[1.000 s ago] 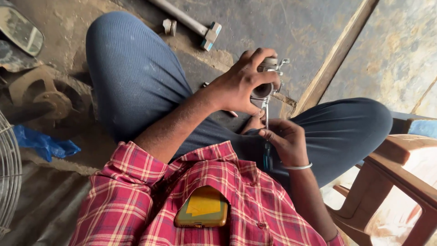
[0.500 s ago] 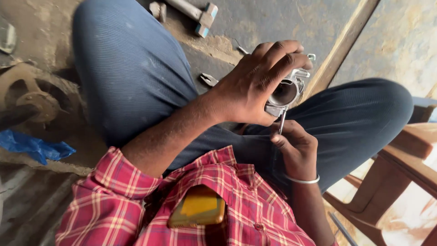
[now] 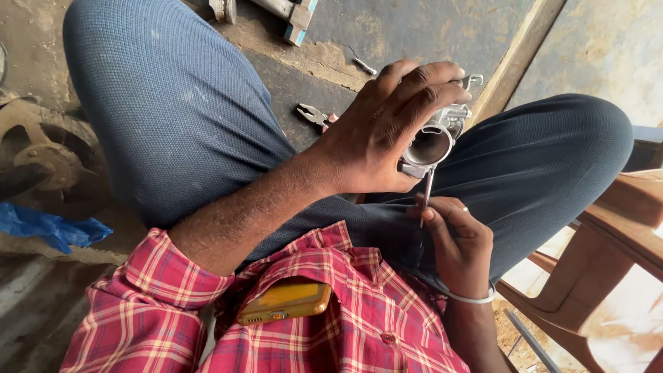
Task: Repairing and assembling a motorcycle carburetor by attaching components and tightening screws.
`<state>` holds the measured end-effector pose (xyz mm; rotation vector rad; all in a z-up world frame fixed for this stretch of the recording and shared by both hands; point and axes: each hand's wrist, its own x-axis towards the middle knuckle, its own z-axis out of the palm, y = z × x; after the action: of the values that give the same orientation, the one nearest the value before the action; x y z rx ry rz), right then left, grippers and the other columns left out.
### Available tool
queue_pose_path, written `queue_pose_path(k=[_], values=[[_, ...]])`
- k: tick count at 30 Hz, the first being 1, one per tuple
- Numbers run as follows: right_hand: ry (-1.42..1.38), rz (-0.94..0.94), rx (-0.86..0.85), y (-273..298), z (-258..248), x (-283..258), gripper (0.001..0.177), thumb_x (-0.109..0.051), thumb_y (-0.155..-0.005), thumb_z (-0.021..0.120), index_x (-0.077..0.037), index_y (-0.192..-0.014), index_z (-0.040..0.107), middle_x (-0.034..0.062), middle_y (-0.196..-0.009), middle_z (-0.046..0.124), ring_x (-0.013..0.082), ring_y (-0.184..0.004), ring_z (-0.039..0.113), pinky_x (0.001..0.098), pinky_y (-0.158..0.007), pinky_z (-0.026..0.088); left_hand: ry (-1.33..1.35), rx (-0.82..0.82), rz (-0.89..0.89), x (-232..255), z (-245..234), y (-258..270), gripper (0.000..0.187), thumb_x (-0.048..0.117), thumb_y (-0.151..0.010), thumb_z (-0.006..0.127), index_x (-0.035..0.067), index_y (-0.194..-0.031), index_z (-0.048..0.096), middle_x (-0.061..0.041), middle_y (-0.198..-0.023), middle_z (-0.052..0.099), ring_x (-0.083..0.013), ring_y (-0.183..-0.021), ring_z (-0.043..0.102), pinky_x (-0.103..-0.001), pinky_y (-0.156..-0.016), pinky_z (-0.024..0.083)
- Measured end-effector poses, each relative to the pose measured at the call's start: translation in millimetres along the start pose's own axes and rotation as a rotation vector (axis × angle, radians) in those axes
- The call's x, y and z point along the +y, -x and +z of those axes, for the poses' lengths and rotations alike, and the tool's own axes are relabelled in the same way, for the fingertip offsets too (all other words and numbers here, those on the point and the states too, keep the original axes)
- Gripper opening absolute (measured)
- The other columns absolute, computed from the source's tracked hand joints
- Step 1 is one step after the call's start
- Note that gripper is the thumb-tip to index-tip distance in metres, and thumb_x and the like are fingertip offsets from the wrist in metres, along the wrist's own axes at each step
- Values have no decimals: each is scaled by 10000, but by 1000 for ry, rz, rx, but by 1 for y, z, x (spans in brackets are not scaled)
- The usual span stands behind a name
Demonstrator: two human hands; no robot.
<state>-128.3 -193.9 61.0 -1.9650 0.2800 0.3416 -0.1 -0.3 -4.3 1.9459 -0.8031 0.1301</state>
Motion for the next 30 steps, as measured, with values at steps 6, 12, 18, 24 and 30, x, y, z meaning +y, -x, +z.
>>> queue_pose_path(k=[6, 12, 18, 24, 30], values=[[-67, 109, 102, 10, -2, 23, 215, -22, -848, 843, 31, -1008, 710, 54, -890, 770, 93, -825, 720, 213, -752, 589, 44, -7, -4, 4, 1, 4, 1085, 269, -691, 1017, 182, -1513, 313, -78, -1560, 336, -348, -1434, 376, -517, -1215, 423], [14, 15, -5, 8, -1, 5, 149, -30, -1013, 702, 31, -1139, 754, 69, -926, 786, 88, -839, 686, 200, -773, 542, 38, -9, -6, 8, -3, 7, 1143, 297, -634, 1023, 191, -1538, 332, -87, -1581, 356, -375, -1441, 377, -540, -1218, 430], [-22, 35, 131, 15, 6, 17, 198, -66, -887, 818, 38, -977, 676, 77, -862, 733, 85, -776, 671, 224, -702, 540, 45, -5, -12, 10, -4, 10, 1110, 261, -662, 1014, 197, -1541, 338, -78, -1585, 361, -367, -1454, 381, -534, -1217, 430], [-85, 44, 49, 12, -2, 27, 135, -93, -1026, 707, 41, -1010, 715, 90, -885, 751, 114, -820, 669, 245, -768, 532, 49, 3, 0, 7, -4, 13, 1106, 274, -679, 1009, 189, -1548, 330, -81, -1581, 361, -368, -1455, 379, -528, -1232, 427], [-157, 75, -10, 13, 5, 16, 205, -157, -1062, 645, 35, -1108, 701, 100, -994, 766, 117, -903, 699, 248, -833, 558, 53, 9, -29, 11, -8, 10, 1109, 329, -653, 1009, 166, -1522, 340, -99, -1560, 373, -381, -1452, 385, -536, -1238, 399]])
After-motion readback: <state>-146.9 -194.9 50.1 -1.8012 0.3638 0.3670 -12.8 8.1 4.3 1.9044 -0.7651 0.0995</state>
